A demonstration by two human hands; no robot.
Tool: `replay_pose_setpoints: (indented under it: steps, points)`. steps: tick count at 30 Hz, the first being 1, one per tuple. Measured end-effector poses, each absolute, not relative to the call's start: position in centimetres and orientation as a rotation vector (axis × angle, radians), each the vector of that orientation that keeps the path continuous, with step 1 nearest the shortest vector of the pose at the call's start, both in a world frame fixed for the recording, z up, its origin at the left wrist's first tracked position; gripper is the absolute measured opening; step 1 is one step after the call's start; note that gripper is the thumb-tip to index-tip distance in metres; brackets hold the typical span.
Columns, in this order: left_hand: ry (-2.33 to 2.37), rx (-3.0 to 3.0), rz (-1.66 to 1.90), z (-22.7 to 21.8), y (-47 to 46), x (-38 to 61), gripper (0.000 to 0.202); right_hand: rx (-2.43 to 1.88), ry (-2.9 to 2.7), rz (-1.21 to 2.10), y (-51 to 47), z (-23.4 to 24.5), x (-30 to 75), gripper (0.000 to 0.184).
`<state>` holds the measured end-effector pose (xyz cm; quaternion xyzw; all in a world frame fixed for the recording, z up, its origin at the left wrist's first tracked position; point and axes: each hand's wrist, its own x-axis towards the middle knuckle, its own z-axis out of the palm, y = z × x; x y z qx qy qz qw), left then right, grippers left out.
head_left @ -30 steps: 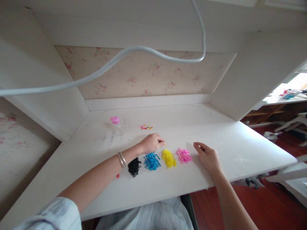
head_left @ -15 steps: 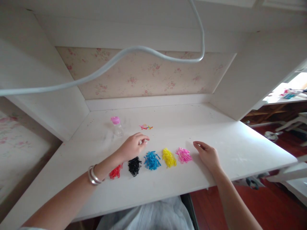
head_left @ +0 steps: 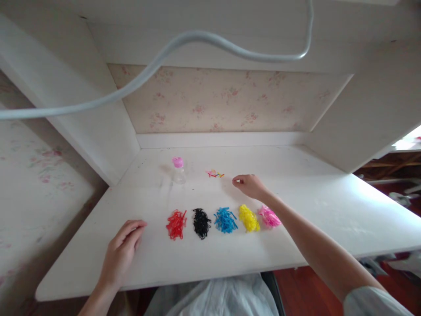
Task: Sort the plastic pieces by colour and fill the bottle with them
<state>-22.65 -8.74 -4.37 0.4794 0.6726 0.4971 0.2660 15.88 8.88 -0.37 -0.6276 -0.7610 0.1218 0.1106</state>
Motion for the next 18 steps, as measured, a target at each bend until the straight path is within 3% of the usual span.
replay_pose_setpoints:
  steps: [8, 18]
  points:
    - [1.451, 1.195, 1.468, -4.2, -8.5, -22.8, 0.009, -1.986, -2.264, 0.308, 13.4, -2.7, 12.1, 0.037]
    - [1.595, 1.295, 1.352, -3.9, -8.6, -22.9, 0.012, -1.924, -2.358, 0.317, 14.5, -2.4, 11.3, 0.036]
